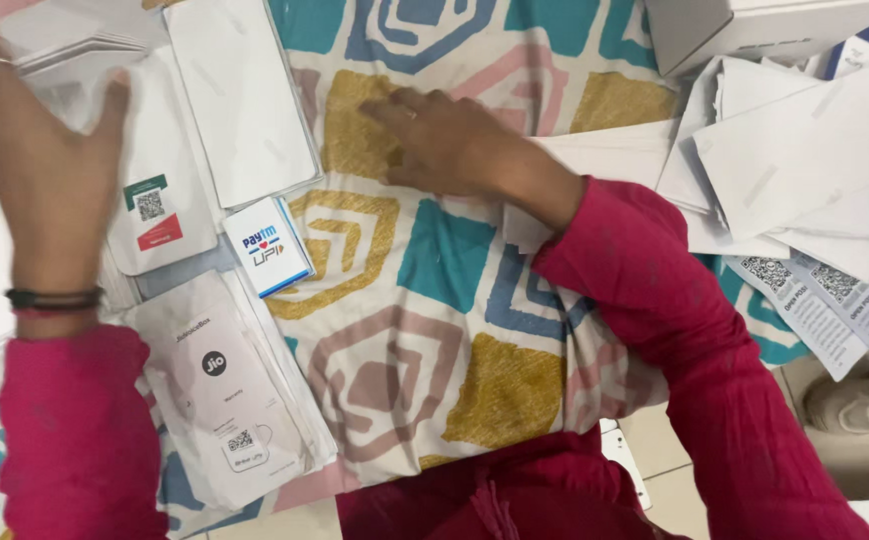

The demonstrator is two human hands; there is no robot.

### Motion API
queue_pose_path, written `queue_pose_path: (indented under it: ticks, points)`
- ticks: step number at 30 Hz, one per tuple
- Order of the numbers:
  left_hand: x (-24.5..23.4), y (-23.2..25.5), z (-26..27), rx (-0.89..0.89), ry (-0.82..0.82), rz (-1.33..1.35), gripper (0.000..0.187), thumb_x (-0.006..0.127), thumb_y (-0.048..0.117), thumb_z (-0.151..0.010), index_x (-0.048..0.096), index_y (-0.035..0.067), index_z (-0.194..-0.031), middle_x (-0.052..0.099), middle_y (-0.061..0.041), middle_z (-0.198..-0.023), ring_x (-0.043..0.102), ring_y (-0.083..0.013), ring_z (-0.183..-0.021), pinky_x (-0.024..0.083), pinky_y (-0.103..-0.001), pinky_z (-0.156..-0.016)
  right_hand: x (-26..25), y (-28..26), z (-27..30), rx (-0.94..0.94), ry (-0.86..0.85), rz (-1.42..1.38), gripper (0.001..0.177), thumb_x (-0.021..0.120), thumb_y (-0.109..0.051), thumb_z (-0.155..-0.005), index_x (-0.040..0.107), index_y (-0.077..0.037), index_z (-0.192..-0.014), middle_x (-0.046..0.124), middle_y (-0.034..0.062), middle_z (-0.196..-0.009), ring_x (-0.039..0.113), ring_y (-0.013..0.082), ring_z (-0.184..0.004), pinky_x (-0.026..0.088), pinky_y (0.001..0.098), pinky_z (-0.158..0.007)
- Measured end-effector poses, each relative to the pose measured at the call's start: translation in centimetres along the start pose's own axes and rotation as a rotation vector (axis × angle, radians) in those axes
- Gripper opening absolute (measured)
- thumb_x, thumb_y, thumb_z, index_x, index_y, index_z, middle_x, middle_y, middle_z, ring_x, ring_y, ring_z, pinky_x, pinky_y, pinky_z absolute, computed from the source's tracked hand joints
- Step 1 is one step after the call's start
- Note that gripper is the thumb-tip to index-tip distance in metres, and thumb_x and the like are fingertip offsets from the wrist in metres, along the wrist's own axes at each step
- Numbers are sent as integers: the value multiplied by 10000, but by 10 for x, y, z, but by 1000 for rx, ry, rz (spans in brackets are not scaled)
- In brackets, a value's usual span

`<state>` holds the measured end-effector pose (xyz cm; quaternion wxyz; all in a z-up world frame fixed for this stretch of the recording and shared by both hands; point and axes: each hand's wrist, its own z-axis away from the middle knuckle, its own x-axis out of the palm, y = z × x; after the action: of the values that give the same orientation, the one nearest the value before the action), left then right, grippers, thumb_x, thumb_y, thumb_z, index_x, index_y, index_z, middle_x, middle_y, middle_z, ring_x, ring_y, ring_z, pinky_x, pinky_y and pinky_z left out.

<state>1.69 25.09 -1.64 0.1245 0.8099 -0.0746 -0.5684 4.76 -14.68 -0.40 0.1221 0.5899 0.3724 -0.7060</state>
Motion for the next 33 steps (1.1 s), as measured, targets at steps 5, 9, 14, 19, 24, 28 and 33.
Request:
queue_pose_path:
  ticks: [5,9,14,19,24,28,33]
  points:
    - [26,179,94,469,-144,279,996,867,566,-827,400,188,-1621,-13,-278,-1674,172,-463,-1585,125,-811,-1203,-80,20,65,45,30,153,825,859,-396,-773,517,-159,-1485,623,184,-1356,643,386,-1156,524,492,-942]
    - [47,245,118,572,-332,487,854,835,449,-860,429,154,-1550,75,-307,-1654,229,-488,-1528,196,-760,-1165,-76,25,100,141,-174,157,903,924,-400,-625,543,-161,-1407,616,160,-1319,625,392,-1139,503,491,-898]
    - [81,257,125,575,-287,646,808,801,378,-909,398,146,-1569,156,-286,-1665,258,-473,-1547,243,-667,-1227,-65,50,96,137,-158,23,876,939,-384,-621,558,-146,-1373,640,185,-1265,618,407,-1173,495,462,-954]
    - [98,247,129,535,-245,705,813,775,333,-961,330,119,-1607,303,-185,-1668,338,-402,-1550,241,-658,-1272,-67,62,77,158,-50,-26,857,927,-342,-690,534,-108,-1415,646,236,-1262,634,422,-1145,500,469,-956]
    - [97,254,135,542,-251,675,812,774,351,-977,337,142,-1629,419,-126,-1569,443,-353,-1482,276,-633,-1285,-77,52,86,125,-33,-64,744,877,-290,-741,576,-121,-1400,687,205,-1228,670,379,-1135,534,455,-924]
    - [92,262,129,602,-225,568,879,822,475,-881,369,203,-1583,374,-213,-1487,399,-408,-1424,234,-699,-1217,-66,45,74,18,-33,-119,731,859,-241,-754,554,-92,-1402,682,213,-1240,670,380,-1133,531,456,-912]
    - [93,280,113,603,-171,524,752,843,497,-752,558,264,-1408,278,-282,-1572,252,-472,-1475,175,-765,-1116,-59,56,75,158,-103,-179,731,851,-252,-769,529,-125,-1413,692,196,-1199,672,365,-1126,536,437,-931]
